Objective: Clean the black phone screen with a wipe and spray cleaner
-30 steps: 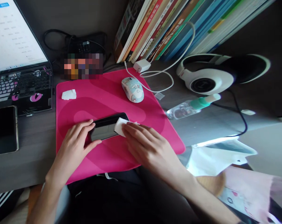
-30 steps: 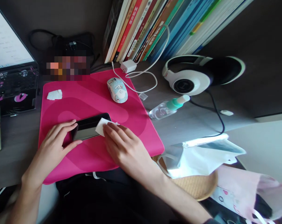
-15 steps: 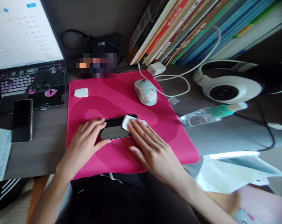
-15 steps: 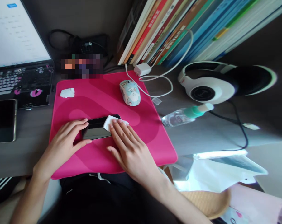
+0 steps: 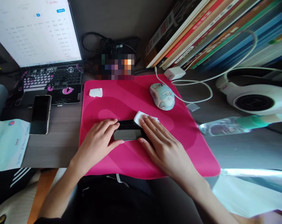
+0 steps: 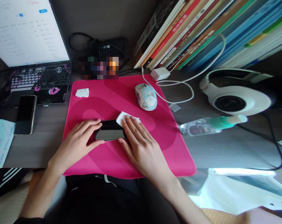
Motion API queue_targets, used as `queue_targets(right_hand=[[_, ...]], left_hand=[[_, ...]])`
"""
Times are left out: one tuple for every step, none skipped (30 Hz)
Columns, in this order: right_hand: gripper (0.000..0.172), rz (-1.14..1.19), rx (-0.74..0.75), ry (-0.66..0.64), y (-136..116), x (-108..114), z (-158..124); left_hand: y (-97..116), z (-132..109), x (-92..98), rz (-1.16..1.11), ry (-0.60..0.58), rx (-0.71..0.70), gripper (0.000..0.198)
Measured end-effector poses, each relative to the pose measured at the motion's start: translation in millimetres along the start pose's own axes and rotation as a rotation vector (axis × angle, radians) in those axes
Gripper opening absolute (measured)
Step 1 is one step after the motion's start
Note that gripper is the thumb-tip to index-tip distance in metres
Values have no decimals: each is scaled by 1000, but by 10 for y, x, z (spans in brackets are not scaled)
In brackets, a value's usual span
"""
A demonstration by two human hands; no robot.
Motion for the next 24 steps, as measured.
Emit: queue_targets(right_hand=[[69,-2,-2,7,-3,0,-1],[69,-6,-2,14,-8,3,-2],[69,-14,-1,23,-18,9,-4],[69,-26,3,34,-32,18,-7],[70,-44,8,48,-50,32,-12],[71,-68,15,62,-73,48,-19],[73,-95,22,70,-100,65,-29],[74,-122,29,73,-128,82,-42],[74,-147,36,70,-159,99,-59],[73,-167,43,62,-190,118,-82],[72,-182,49,49,-221,136,-108],[71,-194,55,37,-252,158,-138],[69,-205,58,27,-282,183,-170],[68,-214,60,18,-312,207,-200],[66,-220,59,9,-338,228,-225],[64,-224,56,2,-360,245,-242],[62,-225,52,-3,-377,257,-249],[59,-222,48,-3,-387,261,-244],[57,-214,45,-1,-387,257,-226],[56,-204,43,5,-377,247,-196],[55,-188,42,11,-357,227,-156],[55,-167,41,16,-328,202,-108],[56,-142,34,12,-288,169,-54],[56,-114,18,3,-240,132,0]], left_hand=[[3,0,-1,11,7,-2,45],[7,1,-3,25,11,-5,45],[12,3,-5,39,15,-6,45],[17,5,-7,52,19,-5,44],[21,6,-11,62,20,-3,44],[24,8,-14,69,22,0,43],[27,8,-16,74,23,2,43],[29,7,-19,77,24,4,43],[31,6,-21,80,26,4,44],[32,5,-23,82,27,3,45],[34,3,-23,86,29,1,46],[34,1,-22,90,32,-1,47],[34,0,-21,92,33,-3,47],[32,-1,-19,91,33,-5,47],[29,-2,-16,86,31,-5,47],[24,-3,-12,78,31,-5,46],[17,-4,-7,67,28,-7,46],[9,-5,-1,53,27,-9,46],[2,-6,6,40,25,-15,47],[-7,-6,11,25,18,-20,48],[-16,-5,17,11,15,-27,50],[-23,-3,20,-1,9,-35,51],[-33,-1,19,-11,3,-36,53],[-43,1,19,-20,1,-36,53]])
Point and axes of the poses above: each hand's wrist, its own z-axis towards the middle knuckle, its own x-axis out of the back of the hand, y = z × x, the point moved 6 cm from there along z, towards the middle knuckle, and after that the axes turned 13 degrees about -y, right-handed, at the moved point
